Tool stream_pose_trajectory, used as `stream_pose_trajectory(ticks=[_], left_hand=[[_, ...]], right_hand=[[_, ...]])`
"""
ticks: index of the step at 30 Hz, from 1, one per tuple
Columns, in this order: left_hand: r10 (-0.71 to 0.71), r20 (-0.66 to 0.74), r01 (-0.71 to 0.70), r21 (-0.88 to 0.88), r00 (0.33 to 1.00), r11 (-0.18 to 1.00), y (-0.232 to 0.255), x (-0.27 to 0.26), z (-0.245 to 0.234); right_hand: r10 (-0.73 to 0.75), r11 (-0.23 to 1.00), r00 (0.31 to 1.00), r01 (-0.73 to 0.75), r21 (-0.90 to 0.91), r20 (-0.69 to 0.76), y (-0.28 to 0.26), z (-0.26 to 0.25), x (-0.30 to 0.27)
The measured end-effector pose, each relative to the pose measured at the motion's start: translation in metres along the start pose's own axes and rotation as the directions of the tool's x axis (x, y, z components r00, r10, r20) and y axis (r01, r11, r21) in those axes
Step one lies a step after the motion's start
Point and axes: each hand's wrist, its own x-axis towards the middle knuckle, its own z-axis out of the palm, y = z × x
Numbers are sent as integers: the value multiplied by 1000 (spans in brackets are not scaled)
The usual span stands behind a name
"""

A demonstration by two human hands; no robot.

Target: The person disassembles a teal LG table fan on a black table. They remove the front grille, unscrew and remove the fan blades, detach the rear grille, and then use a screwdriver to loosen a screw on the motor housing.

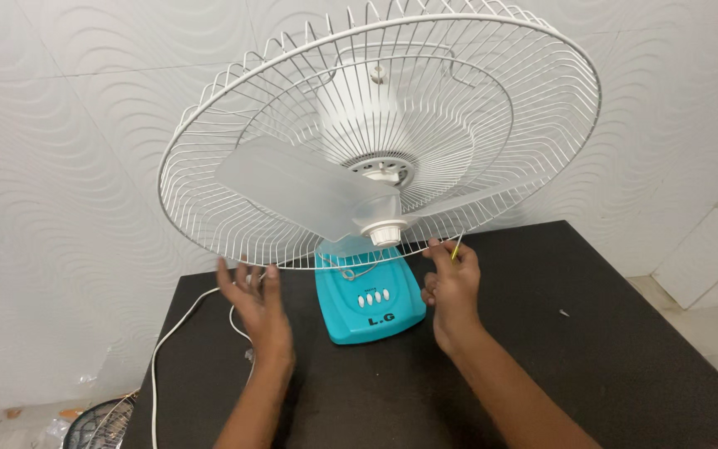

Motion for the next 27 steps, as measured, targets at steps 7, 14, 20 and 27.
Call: stream_pose_trajectory(ticks=[7, 14, 20, 27], left_hand=[[184, 140, -178, -54, 973, 983, 56, 57, -7], [224, 100, -234, 91, 969, 968, 67, 34, -4], [643, -86, -558, 417, 761, 717, 84, -16, 12], [274, 159, -291, 88, 948, 953, 106, -23, 53]], right_hand=[[25, 965, 996, 0, -261, 90, 9, -4, -11], [-552, 750, 784, 615, -242, 282, -13, 14, -46], [-591, 730, 741, 659, -179, 319, -40, 38, -59], [-470, 782, 850, 526, -334, 239, -47, 46, -62]])
